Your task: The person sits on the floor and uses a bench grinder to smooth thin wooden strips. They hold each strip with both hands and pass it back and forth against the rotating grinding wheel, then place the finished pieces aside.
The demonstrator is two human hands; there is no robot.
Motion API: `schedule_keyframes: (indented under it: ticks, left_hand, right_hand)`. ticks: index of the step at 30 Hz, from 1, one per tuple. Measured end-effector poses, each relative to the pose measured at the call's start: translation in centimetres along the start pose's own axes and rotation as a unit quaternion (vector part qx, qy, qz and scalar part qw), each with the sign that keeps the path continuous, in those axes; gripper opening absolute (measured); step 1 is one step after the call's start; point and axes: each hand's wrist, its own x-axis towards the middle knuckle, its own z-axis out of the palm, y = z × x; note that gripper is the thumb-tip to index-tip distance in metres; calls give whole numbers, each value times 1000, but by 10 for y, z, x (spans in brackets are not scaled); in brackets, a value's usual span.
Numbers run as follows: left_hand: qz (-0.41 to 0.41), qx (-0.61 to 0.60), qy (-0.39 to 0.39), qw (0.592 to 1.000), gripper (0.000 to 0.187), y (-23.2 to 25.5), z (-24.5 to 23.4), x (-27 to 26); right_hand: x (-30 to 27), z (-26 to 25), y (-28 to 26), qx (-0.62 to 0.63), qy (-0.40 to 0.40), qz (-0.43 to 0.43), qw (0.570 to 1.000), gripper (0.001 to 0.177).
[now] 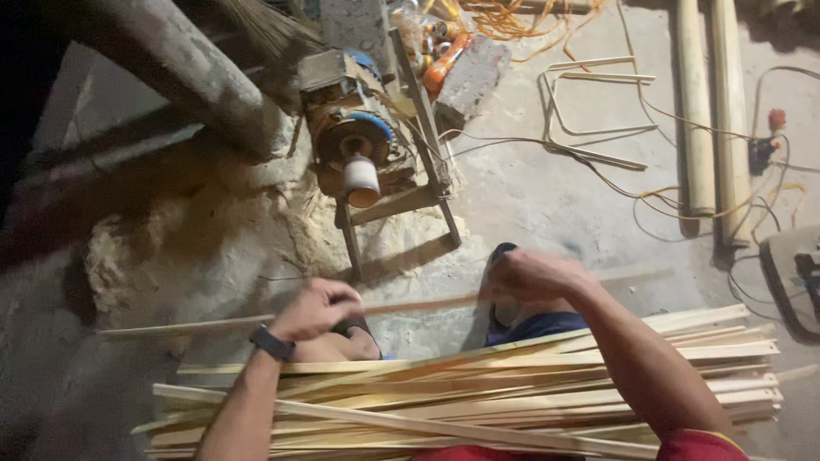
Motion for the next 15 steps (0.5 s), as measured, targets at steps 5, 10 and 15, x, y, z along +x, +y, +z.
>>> schedule_keyframes:
  ticks: [5, 10, 15]
  left_hand:
    - [-4, 122, 164, 979, 16, 34, -61, 2]
    - [82, 268, 353, 893, 43, 65, -85, 46]
    - [15, 341, 350, 872, 56, 49, -137, 83]
  right_hand:
    - [32, -10, 16, -93, 211, 56, 972, 35]
    - [77, -44, 0, -89, 425, -22, 901, 36]
    - [114, -68, -11, -75, 422, -31, 903, 36]
